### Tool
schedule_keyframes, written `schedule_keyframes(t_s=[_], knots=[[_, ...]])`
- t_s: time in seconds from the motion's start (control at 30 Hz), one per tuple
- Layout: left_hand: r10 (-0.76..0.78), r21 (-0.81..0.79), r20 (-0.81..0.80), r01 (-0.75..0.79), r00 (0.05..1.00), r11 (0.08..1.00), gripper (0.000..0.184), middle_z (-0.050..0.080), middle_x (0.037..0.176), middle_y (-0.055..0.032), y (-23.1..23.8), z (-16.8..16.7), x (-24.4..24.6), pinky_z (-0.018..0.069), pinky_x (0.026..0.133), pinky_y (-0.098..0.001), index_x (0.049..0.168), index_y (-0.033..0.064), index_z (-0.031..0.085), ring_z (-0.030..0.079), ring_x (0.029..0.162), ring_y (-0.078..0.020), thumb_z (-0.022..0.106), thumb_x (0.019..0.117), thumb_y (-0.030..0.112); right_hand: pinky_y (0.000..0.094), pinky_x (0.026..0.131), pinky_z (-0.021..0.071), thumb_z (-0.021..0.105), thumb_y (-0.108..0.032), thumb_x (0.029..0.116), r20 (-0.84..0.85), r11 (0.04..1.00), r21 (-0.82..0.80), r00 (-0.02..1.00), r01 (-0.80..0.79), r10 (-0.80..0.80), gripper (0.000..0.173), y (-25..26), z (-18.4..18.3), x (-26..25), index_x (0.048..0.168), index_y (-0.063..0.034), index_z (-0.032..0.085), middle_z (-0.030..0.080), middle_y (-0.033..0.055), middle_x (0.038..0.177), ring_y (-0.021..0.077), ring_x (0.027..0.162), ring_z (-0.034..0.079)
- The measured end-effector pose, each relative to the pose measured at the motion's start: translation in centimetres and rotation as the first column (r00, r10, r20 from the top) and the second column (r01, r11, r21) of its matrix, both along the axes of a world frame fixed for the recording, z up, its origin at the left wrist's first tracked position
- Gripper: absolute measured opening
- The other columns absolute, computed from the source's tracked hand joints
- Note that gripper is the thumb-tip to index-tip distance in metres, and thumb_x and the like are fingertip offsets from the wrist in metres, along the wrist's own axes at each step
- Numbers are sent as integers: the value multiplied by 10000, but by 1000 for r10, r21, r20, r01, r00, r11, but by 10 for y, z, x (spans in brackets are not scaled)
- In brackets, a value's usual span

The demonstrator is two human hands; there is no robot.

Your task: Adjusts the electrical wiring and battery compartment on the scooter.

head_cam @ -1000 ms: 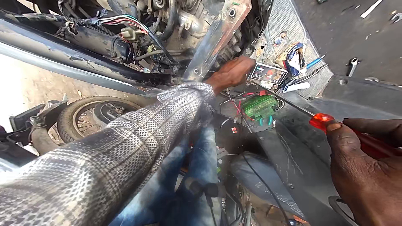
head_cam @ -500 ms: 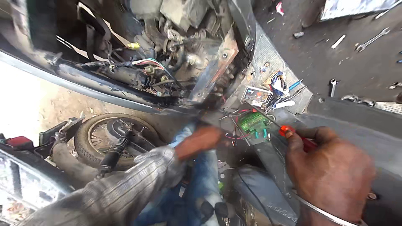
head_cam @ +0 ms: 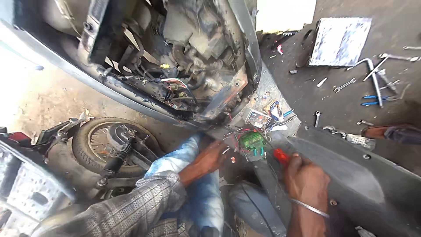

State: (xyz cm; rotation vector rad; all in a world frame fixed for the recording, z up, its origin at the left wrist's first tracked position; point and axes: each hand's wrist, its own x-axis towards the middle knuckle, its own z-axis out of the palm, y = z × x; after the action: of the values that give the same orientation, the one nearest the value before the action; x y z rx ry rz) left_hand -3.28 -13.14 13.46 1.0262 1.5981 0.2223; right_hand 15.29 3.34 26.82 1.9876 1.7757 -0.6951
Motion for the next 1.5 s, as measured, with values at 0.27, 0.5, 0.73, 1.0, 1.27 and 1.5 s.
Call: schedule_keyframes(t_s=[0.27,0.5,0.73,1.0,1.27,1.5], knots=[[212,-121,-124,-227,969,966,427,553,1455,-165,-43,80,-134,542,1018,-512,1440,96,569,665,1162,-303,605,1044,250,658,894,521,670,-158,967,-139,989,12,980,-144,145,256,2,18,-3,1166,-10,735,687,295,1129,477,1033,673],[661,-111,-303,-714,687,691,352,682,1234,-202,-170,131,-219,560,945,-536,1372,28,593,699,1053,-312,558,1075,214,649,933,509,523,-444,1060,-60,992,-126,998,-11,3,508,4,27,-17,1237,3,688,694,292,1141,470,1080,669],[650,-223,-444,-779,617,586,342,634,1276,-326,-271,153,-167,434,1074,-626,1313,-73,612,601,1228,-471,578,1060,154,604,971,504,385,-386,1108,27,975,-209,996,-77,85,534,-3,28,-20,1099,31,719,702,274,1142,427,1114,671],[820,-205,-214,-845,531,494,371,617,1297,-324,-228,197,-96,448,1081,-495,1308,-122,575,596,1232,-423,445,1118,169,626,997,496,649,-219,993,-116,977,-18,971,-212,209,298,-9,20,-11,1225,-46,718,683,267,1210,453,1158,640],[721,-123,-252,-760,645,638,317,651,1230,-328,-170,197,-136,479,1029,-556,1287,-113,603,639,1150,-429,518,1081,112,701,863,503,605,-397,1024,38,945,-99,948,-311,316,466,8,34,-17,1205,28,670,647,318,1213,519,1099,637],[819,-105,-352,-889,453,446,347,661,1223,-257,-229,149,-182,547,936,-521,1400,-4,559,684,1034,-340,519,1086,140,660,974,496,651,-292,986,2,899,-306,944,-314,330,423,10,10,-32,1222,60,659,651,313,1239,483,1175,628]])
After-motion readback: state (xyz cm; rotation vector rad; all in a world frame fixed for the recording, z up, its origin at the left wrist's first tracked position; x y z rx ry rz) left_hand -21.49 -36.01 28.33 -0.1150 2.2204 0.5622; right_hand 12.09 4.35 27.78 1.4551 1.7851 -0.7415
